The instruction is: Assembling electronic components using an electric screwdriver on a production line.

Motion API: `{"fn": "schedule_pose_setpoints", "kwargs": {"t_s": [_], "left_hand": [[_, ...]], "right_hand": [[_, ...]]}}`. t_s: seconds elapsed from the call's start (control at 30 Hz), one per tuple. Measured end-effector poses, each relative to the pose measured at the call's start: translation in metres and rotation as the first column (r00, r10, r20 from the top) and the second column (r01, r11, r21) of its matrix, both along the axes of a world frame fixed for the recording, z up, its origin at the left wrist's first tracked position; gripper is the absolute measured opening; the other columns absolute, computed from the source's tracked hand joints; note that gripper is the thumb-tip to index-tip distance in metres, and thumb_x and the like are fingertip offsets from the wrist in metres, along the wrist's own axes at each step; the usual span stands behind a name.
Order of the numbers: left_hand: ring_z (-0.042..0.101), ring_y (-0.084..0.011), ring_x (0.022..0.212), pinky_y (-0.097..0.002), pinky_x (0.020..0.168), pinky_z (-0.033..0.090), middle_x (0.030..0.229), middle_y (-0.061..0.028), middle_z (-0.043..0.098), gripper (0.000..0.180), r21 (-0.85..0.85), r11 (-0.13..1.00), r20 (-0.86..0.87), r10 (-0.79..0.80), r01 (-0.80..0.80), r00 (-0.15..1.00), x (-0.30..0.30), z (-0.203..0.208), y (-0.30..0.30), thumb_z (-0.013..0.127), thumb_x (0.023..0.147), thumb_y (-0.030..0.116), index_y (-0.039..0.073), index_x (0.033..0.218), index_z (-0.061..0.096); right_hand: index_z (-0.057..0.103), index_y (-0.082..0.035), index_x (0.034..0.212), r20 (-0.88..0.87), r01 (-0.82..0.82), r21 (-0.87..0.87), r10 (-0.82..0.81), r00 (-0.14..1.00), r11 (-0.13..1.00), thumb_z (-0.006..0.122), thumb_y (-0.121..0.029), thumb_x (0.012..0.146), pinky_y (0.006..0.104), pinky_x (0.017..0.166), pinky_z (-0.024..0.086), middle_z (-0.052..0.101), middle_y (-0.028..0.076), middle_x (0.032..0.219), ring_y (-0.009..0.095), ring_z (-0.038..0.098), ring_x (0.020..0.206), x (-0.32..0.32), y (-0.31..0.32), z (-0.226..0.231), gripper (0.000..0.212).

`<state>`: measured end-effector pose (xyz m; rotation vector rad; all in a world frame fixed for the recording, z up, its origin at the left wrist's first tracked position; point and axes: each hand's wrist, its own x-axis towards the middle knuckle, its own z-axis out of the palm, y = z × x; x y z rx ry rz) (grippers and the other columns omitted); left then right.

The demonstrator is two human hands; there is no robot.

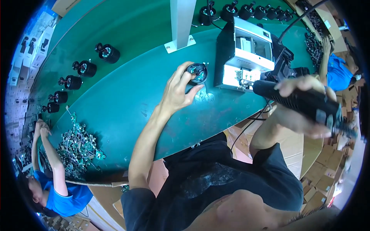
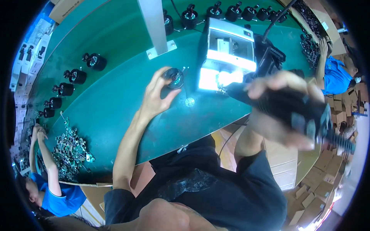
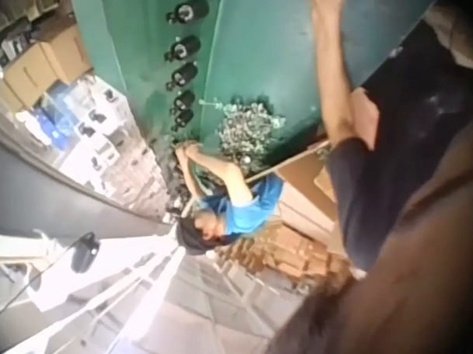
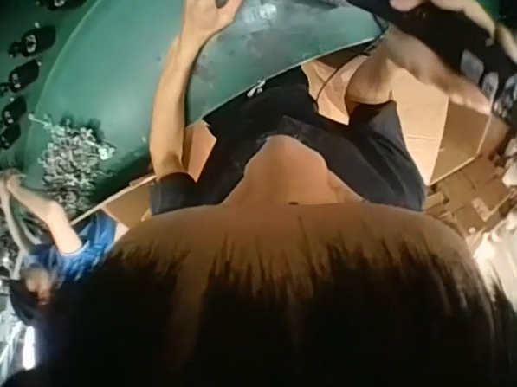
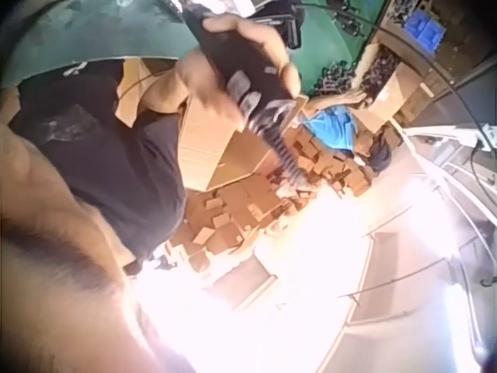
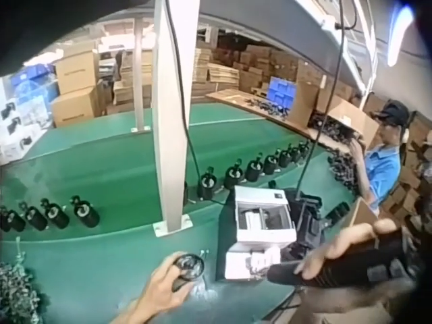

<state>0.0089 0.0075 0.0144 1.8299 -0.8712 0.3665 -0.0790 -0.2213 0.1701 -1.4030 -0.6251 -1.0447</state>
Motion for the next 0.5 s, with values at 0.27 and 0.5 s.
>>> {"fn": "schedule_pose_setpoints", "kwargs": {"t_s": [0.27,0.5], "left_hand": [[0.065,-0.0295,0.091,-0.0350,0.078,0.052,0.127,-0.0136,0.060,0.035,-0.047,0.997,-0.077,-0.062,0.058,0.995,0.005,0.000,0.000,0.084,0.074,0.010,0.002,0.094,0.056],[0.064,-0.0301,0.105,-0.0356,0.086,0.052,0.129,-0.0145,0.060,0.034,-0.056,0.994,-0.217,-0.106,0.096,0.970,0.001,-0.004,-0.002,0.084,0.074,0.008,0.000,0.093,0.056]], "right_hand": [[0.044,-0.011,0.140,-0.148,-0.114,0.062,0.122,0.981,0.992,0.033,-0.075,0.095,0.0320,0.044,0.057,0.066,0.022,0.100,0.023,0.067,0.058,0.000,0.013,-0.001,0.079],[0.043,-0.012,0.141,0.030,-0.135,0.126,0.133,0.991,0.983,0.030,-0.081,0.091,0.0313,0.044,0.056,0.066,0.020,0.098,0.023,0.067,0.057,0.028,0.059,-0.015,0.086]]}}
